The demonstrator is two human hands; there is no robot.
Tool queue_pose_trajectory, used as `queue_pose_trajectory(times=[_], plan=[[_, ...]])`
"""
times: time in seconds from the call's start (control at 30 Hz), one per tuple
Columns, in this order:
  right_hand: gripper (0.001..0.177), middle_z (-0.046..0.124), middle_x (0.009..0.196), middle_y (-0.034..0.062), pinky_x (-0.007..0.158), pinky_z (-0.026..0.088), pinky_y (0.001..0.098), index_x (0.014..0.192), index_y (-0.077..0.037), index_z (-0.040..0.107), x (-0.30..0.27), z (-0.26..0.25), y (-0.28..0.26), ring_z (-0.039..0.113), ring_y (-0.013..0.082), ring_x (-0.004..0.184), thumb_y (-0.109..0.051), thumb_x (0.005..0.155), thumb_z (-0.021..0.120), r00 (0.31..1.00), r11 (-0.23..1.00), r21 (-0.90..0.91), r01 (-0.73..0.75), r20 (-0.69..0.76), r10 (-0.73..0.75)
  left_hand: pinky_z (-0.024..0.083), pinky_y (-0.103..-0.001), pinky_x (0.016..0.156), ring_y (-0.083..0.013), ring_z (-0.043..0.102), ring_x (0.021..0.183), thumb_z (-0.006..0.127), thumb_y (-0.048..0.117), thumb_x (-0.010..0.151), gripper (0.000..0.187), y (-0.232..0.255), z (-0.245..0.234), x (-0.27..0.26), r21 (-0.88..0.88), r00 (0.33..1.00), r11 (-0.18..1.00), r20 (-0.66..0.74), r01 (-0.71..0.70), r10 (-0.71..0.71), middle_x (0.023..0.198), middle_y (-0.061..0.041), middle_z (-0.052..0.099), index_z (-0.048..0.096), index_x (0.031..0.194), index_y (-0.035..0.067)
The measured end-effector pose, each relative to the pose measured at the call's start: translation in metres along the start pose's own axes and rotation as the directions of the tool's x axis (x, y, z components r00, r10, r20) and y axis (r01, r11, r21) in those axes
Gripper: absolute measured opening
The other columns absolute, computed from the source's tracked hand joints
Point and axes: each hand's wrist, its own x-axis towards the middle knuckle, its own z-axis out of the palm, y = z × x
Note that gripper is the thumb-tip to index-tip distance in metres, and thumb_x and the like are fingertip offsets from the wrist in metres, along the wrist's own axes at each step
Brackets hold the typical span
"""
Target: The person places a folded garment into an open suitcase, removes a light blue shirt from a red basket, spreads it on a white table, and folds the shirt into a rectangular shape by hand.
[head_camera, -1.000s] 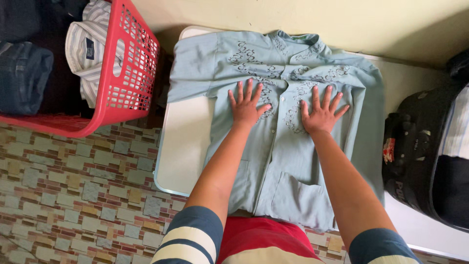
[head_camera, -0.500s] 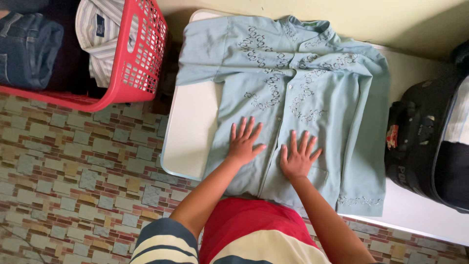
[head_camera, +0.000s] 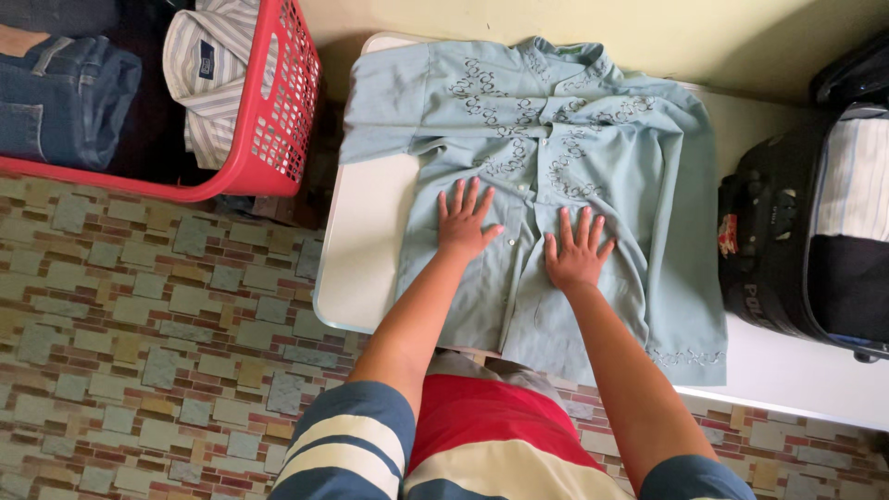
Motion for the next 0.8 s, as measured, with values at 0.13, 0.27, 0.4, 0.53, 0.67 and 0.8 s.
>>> queue_pose_trajectory(times=[0.13, 0.27, 0.4, 0.53, 0.67, 0.8], plan=[[0.068, 0.011, 0.173, 0.0102, 0.12, 0.006, 0.068, 0.165, -0.029, 0.024, -0.013, 0.01, 0.006, 0.008, 0.0374, 0.159, -0.053, 0.102, 0.035, 1.0, 1.0, 0.004, -0.008, 0.005, 0.008, -0.003, -0.062, 0.124, -0.0336, -0.002, 0.159, 0.045, 0.066, 0.097, 0.086, 0.003, -0.001, -0.023, 0.046, 0.999, 0.999, 0.046, -0.018, 0.016, 0.174, -0.006, 0.001, 0.013, 0.166, 0.026], [0.065, 0.025, 0.166, 0.0158, 0.118, 0.011, 0.0662, 0.158, -0.021, 0.039, -0.021, 0.016, 0.004, 0.017, 0.0385, 0.154, -0.044, 0.098, 0.047, 0.996, 1.0, 0.009, -0.004, -0.084, 0.005, 0.002, -0.064, 0.121, -0.0356, 0.002, 0.156, 0.051, 0.061, 0.094, 0.085, 0.004, 0.002, -0.044, 0.005, 0.999, 0.999, 0.023, -0.041, 0.041, 0.17, -0.011, 0.007, 0.02, 0.162, 0.02], [0.043, 0.056, 0.138, 0.0176, 0.111, 0.037, 0.0558, 0.135, -0.011, 0.061, -0.009, 0.009, -0.015, 0.048, 0.0375, 0.135, -0.031, 0.096, 0.063, 0.972, 0.983, 0.185, 0.013, -0.233, 0.031, 0.031, -0.053, 0.118, -0.0351, 0.036, 0.146, 0.064, 0.038, 0.092, 0.062, 0.005, 0.003, -0.048, -0.177, 0.973, 0.975, -0.212, -0.132, 0.093, 0.154, -0.016, 0.042, 0.048, 0.145, 0.01], [0.041, 0.064, 0.112, 0.0196, 0.09, 0.052, 0.0478, 0.122, -0.003, 0.063, 0.02, 0.0, -0.046, 0.062, 0.0387, 0.106, -0.025, 0.089, 0.075, 0.961, 0.908, 0.406, 0.101, -0.278, 0.017, 0.048, -0.05, 0.099, -0.0363, 0.057, 0.121, 0.066, 0.024, 0.093, 0.039, 0.031, 0.004, -0.018, -0.433, 0.964, 0.892, -0.266, -0.132, 0.013, 0.126, -0.013, 0.061, 0.059, 0.128, 0.011], [0.043, 0.064, 0.111, 0.0228, 0.087, 0.051, 0.0487, 0.117, -0.002, 0.065, 0.047, 0.011, -0.052, 0.062, 0.0417, 0.103, -0.025, 0.083, 0.077, 0.974, 0.93, 0.367, 0.033, -0.219, 0.052, 0.053, -0.052, 0.085, -0.0402, 0.063, 0.105, 0.064, 0.021, 0.09, 0.039, 0.049, 0.014, 0.028, -0.494, 0.976, 0.862, -0.219, -0.114, 0.004, 0.117, -0.017, 0.064, 0.058, 0.128, 0.011], [0.024, 0.067, 0.107, 0.0226, 0.086, 0.053, 0.0494, 0.108, -0.003, 0.07, 0.067, 0.034, -0.035, 0.064, 0.0417, 0.099, -0.018, 0.09, 0.07, 0.967, 0.933, 0.357, 0.045, -0.25, 0.049, 0.053, -0.054, 0.082, -0.0397, 0.067, 0.099, 0.06, 0.02, 0.093, 0.021, 0.055, 0.034, 0.063, -0.361, 0.989, 0.932, -0.145, -0.031, -0.023, 0.111, -0.015, 0.066, 0.064, 0.113, 0.013]])
